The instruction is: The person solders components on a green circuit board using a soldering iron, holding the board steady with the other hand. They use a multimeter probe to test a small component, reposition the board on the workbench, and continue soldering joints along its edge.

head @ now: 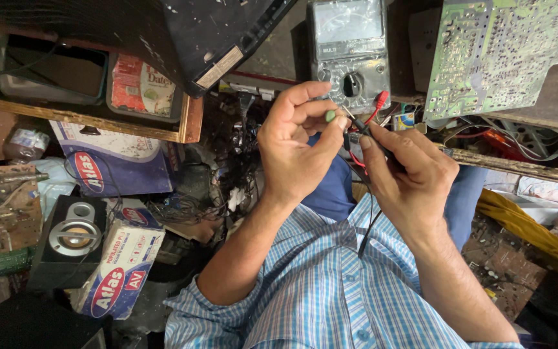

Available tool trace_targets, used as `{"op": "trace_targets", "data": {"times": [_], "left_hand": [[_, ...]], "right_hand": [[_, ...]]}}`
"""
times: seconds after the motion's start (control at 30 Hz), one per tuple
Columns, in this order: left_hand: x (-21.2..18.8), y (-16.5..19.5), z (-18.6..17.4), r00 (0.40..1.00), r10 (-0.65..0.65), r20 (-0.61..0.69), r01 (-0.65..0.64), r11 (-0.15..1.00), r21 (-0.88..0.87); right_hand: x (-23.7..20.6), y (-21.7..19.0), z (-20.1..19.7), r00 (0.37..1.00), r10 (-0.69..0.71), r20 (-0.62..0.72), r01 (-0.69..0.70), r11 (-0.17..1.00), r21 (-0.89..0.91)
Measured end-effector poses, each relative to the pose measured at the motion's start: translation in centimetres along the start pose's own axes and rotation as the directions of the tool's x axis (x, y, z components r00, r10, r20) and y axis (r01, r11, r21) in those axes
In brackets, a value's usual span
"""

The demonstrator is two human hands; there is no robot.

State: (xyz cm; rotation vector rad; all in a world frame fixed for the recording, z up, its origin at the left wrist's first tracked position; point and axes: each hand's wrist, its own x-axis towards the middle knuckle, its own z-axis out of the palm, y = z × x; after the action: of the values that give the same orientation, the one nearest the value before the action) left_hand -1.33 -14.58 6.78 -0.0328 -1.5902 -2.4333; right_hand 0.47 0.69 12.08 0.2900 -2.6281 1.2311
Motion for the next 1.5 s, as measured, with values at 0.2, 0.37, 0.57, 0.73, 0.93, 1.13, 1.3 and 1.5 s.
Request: {"op": "trace_targets", "data": {"times": [0.2, 0.37, 0.57, 0.73, 0.93, 1.13, 1.3, 1.5], "left_hand": [[-0.1, 0.1, 0.0, 1.0, -0.007, 0.002, 0.007, 1.0, 0.007], [-0.2, 0.2, 0.0, 1.0, -0.006, 0.007, 0.006, 1.0, 0.016], [-0.1, 0.0, 0.0, 1.0, -0.016, -0.008, 0.016, 1.0, 0.006], [0.5, -0.7, 0.1, 0.998, -0.055, -0.029, 0.055, 0.998, -0.02], [0.6, -0.8, 0.2, 0.998, -0.068, -0.017, 0.067, 0.997, -0.033], [0.5, -0.7, 0.3, 0.998, -0.065, -0.013, 0.064, 0.998, -0.019], [0.4, -0.6, 0.3, 0.998, -0.068, -0.012, 0.068, 0.997, -0.023], [0.2, -0.3, 0.4, 0.998, -0.064, -0.012, 0.064, 0.998, 0.01]], "right_hand": [[-0.2, -0.1, 0.0, 1.0, -0.006, 0.001, 0.006, 1.0, -0.013], [-0.3, 0.0, 0.0, 1.0, 0.001, 0.0, -0.001, 1.0, -0.016], [-0.3, 0.9, -0.2, 0.999, -0.007, -0.039, 0.006, 1.0, -0.028], [-0.5, 1.8, -0.8, 0.997, 0.024, -0.069, -0.029, 0.997, -0.069], [-0.4, 1.7, -0.5, 0.999, 0.006, -0.05, -0.007, 1.0, -0.022], [-0.2, 1.0, -0.3, 0.999, 0.031, -0.033, -0.031, 1.0, 0.0], [0.0, 0.9, -0.3, 1.0, -0.003, -0.029, 0.003, 1.0, -0.003], [0.0, 0.8, -0.3, 0.999, 0.032, -0.024, -0.033, 0.999, -0.041]]}}
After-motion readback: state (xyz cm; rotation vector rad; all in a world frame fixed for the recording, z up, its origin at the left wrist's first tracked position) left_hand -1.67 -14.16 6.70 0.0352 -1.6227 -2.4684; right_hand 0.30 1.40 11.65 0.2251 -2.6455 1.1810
